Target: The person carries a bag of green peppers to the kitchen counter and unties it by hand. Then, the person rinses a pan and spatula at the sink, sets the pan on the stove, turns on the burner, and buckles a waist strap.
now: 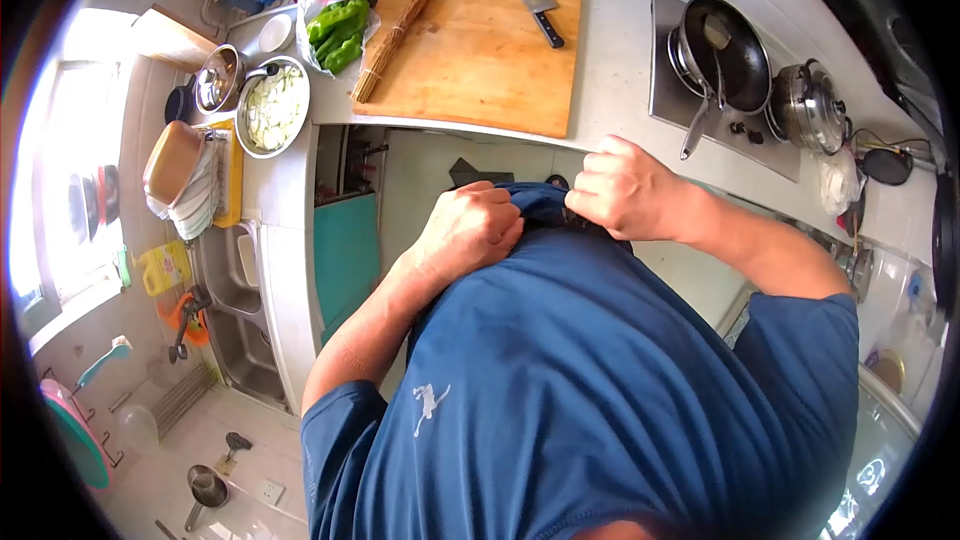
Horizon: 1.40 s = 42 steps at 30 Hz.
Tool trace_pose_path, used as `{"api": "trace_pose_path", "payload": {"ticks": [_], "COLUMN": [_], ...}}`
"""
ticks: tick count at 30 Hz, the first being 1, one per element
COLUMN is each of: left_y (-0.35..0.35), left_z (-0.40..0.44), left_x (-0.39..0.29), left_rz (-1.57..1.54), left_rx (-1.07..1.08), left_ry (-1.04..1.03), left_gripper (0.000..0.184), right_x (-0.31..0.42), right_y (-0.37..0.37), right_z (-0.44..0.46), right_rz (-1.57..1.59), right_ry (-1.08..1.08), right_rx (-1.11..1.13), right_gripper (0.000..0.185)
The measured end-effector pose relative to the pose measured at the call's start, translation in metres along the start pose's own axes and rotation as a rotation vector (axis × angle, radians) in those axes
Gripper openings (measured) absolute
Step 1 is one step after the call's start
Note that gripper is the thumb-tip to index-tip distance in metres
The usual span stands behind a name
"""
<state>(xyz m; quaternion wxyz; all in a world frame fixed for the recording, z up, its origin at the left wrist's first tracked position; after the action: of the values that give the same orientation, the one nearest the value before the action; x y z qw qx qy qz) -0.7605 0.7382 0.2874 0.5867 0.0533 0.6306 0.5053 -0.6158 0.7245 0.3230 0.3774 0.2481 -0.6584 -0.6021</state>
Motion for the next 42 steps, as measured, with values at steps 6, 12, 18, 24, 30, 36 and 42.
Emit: {"api": "trace_pose_path", "payload": {"ticks": [6,12,18,24,30,36,42], "left_y": [0.0,-0.012,-0.037,-0.053,-0.059,-0.062,-0.07], "left_z": [0.001,0.012,0.037,0.037,0.034,0.037,0.032], "left_x": [-0.003,0.003,0.003,0.008,0.016,0.018,0.025], "left_rz": [-0.055,-0.251,-0.437,-0.602,-0.703,-0.765,-0.83], "left_rx": [0.01,0.026,0.147,0.21,0.204,0.229,0.14], "left_ry": [0.043,0.12,0.283,0.436,0.545,0.591,0.663], "left_gripper": [0.012,0.038,0.042,0.031,0.036,0.039,0.033], "right_x": [-0.012,-0.016,-0.015,-0.016,-0.02,-0.026,-0.034], "right_y": [0.001,0.003,0.005,0.009,0.011,0.007,0.005], "right_z": [-0.012,-0.019,-0.024,-0.032,-0.035,-0.037,-0.035], "right_rz": [0.16,0.168,0.159,0.19,0.226,0.229,0.29], "right_ry": [-0.184,-0.245,-0.27,-0.268,-0.306,-0.342,-0.386], "right_rx": [-0.102,-0.141,-0.142,-0.201,-0.227,-0.18,-0.2], "right_gripper": [0.005,0.003,0.004,0.009,0.01,0.012,0.013]}}
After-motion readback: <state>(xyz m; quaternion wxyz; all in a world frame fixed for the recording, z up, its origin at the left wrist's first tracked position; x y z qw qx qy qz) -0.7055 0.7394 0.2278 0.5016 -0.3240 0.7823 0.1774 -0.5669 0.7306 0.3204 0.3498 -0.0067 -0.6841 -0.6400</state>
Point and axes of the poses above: each hand's wrist, its own z-axis towards the middle knuckle, its own y-axis out of the back of the hand, x = y × z, the point moved 8 cm from there along z, towards the middle knuckle, and after that the axes turned 6 degrees about -y, right-handed, at the moved point
